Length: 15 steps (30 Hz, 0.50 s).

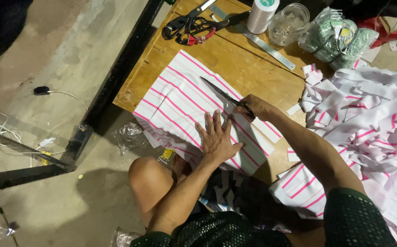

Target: Cutting strips of striped fabric using scissors on a wooden table

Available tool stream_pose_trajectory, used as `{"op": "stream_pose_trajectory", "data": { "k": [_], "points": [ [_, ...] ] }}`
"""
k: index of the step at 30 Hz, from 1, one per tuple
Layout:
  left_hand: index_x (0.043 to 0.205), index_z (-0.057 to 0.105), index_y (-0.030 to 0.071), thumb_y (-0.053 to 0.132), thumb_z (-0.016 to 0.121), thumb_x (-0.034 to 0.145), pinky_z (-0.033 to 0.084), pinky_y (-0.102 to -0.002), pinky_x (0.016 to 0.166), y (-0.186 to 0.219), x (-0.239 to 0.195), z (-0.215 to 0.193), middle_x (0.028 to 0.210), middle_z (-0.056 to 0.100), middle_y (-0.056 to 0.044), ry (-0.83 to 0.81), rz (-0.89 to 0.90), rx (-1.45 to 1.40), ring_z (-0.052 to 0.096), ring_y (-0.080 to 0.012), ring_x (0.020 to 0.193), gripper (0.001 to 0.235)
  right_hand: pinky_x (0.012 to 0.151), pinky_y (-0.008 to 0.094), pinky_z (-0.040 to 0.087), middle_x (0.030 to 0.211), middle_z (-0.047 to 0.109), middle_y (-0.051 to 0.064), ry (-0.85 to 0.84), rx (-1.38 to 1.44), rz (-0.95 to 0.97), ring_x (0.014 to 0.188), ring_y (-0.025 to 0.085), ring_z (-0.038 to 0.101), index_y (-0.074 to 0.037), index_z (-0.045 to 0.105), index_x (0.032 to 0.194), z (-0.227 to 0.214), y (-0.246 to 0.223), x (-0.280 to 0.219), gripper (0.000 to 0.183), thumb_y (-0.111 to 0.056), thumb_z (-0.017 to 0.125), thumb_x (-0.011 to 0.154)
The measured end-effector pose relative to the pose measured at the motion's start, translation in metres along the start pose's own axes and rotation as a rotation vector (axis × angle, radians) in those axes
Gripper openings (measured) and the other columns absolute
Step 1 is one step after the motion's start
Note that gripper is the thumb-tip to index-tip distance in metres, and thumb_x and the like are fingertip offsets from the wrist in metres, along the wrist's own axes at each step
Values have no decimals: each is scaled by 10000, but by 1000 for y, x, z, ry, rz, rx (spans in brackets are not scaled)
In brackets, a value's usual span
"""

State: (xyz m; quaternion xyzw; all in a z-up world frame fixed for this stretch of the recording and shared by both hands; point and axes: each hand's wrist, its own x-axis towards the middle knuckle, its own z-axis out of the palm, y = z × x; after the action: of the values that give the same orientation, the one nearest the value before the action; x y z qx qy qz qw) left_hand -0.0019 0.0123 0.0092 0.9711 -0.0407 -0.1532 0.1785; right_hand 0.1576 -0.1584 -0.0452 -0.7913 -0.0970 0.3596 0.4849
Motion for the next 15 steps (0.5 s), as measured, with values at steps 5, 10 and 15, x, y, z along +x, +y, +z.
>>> {"op": "stream_pose_trajectory", "data": {
  "k": [5,10,15],
  "points": [
    [1513,452,117,588,648,848,41,-772,1150,-22,23,37,1643,239,-258,191,24,-116,151,-469,1532,837,409,251,418,477,515,55,27,-57,-22,432,161,544,-58,648,620,2,13,2,407,-361,864,783],
    [1391,603,108,350,646,909,159,-723,1145,-84,89,14,1574,428,-176,589,-78,-43,327,-366,1507,542,475,292,427,541,520,43,11,-216,-63,531,175,540,-99,688,679,-4,43,21,394,-446,783,839],
    [1619,290,150,629,597,921,21,-776,1141,-145,143,-34,1699,183,-189,344,-310,20,68,-412,1572,900,527,311,436,568,564,66,22,-258,-57,564,211,542,-90,696,697,-6,41,20,428,-482,785,847]
  ]
}}
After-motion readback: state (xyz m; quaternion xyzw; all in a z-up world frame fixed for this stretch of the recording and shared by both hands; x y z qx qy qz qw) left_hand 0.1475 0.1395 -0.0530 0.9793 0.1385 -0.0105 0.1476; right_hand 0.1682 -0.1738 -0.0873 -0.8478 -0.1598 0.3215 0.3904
